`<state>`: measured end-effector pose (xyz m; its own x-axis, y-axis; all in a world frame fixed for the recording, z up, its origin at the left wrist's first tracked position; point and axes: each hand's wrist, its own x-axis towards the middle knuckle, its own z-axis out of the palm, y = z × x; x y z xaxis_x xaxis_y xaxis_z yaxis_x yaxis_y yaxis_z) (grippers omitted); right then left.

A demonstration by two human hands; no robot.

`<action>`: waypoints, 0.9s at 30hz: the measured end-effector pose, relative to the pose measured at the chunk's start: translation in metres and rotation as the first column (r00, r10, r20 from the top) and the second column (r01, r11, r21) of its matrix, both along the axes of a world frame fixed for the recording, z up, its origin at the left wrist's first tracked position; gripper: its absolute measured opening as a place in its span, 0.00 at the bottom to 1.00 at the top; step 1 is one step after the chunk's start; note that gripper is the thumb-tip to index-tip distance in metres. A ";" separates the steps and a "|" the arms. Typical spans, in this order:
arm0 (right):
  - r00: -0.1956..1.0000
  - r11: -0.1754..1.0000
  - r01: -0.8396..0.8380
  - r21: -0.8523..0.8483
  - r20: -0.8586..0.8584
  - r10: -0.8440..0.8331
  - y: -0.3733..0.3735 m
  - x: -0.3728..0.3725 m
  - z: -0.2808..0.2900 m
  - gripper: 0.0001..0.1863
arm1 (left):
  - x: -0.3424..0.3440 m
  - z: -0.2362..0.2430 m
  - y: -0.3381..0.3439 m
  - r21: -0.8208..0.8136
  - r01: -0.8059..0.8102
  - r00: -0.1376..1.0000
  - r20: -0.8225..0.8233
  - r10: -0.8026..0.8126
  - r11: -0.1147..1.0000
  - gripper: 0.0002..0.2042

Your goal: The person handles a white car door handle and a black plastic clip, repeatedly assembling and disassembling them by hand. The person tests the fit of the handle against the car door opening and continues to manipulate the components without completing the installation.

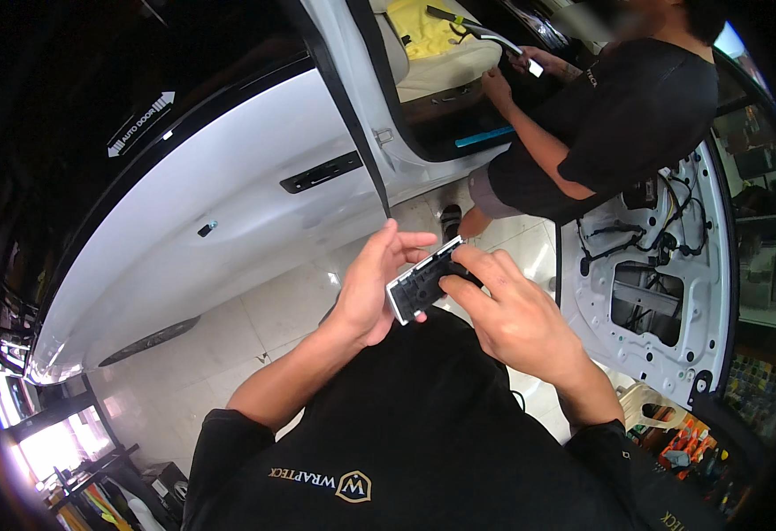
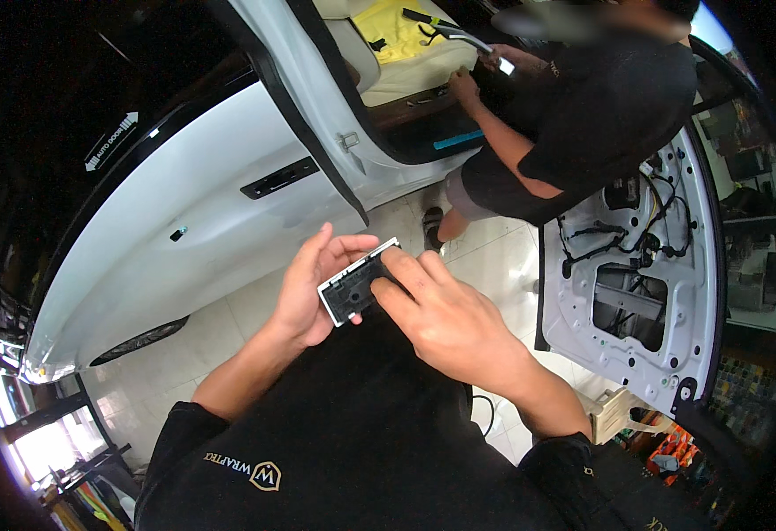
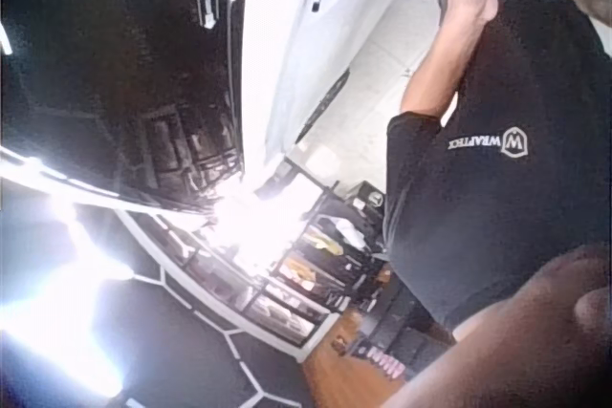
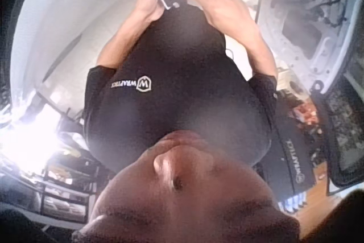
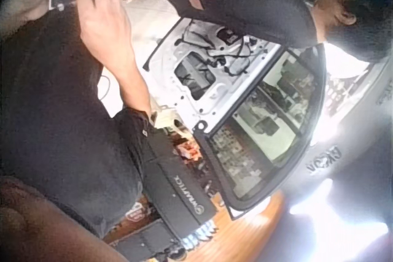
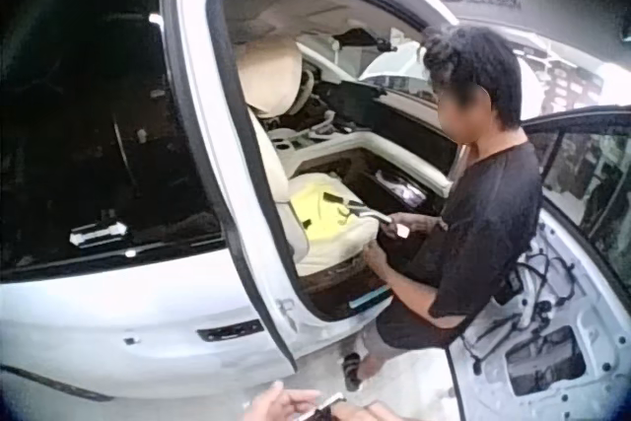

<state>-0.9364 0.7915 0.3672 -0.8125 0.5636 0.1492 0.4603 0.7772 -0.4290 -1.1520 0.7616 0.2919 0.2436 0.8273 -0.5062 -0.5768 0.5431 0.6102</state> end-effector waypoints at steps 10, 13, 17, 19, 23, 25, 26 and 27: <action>0.987 0.994 0.087 -0.072 -0.127 -0.096 0.009 0.003 -0.016 0.22 | 0.000 -0.002 -0.008 0.271 0.046 0.975 -0.223 0.016 0.962 0.20; 0.952 0.974 0.101 -0.202 -0.265 -0.153 0.017 0.003 -0.014 0.22 | -0.007 -0.009 0.001 0.283 0.109 0.976 -0.214 -0.048 0.953 0.19; 0.731 0.804 0.286 -0.521 -0.424 -0.534 0.029 0.021 -0.033 0.23 | -0.011 -0.011 0.021 0.324 0.182 0.974 -0.187 -0.126 0.928 0.20; 0.699 0.586 0.150 -0.796 -0.334 -0.632 0.036 0.022 -0.051 0.23 | -0.014 -0.010 0.033 0.346 0.251 0.963 -0.181 -0.198 0.904 0.20; 0.644 0.330 -0.118 -0.937 -0.325 -0.692 0.029 0.008 -0.059 0.25 | -0.026 0.002 0.055 0.405 0.381 0.924 -0.150 -0.350 0.831 0.20; 0.600 0.300 -0.155 -0.941 -0.330 -0.729 0.027 0.001 -0.065 0.24 | -0.034 -0.002 0.067 0.425 0.426 0.903 -0.155 -0.400 0.798 0.19; 0.581 0.282 -0.147 -0.948 -0.314 -0.751 0.028 -0.001 -0.066 0.23 | -0.038 -0.006 0.072 0.433 0.448 0.892 -0.155 -0.425 0.782 0.19; 0.561 0.264 -0.140 -0.954 -0.297 -0.773 0.031 -0.003 -0.065 0.23 | -0.038 -0.007 0.078 0.439 0.467 0.882 -0.170 -0.440 0.767 0.18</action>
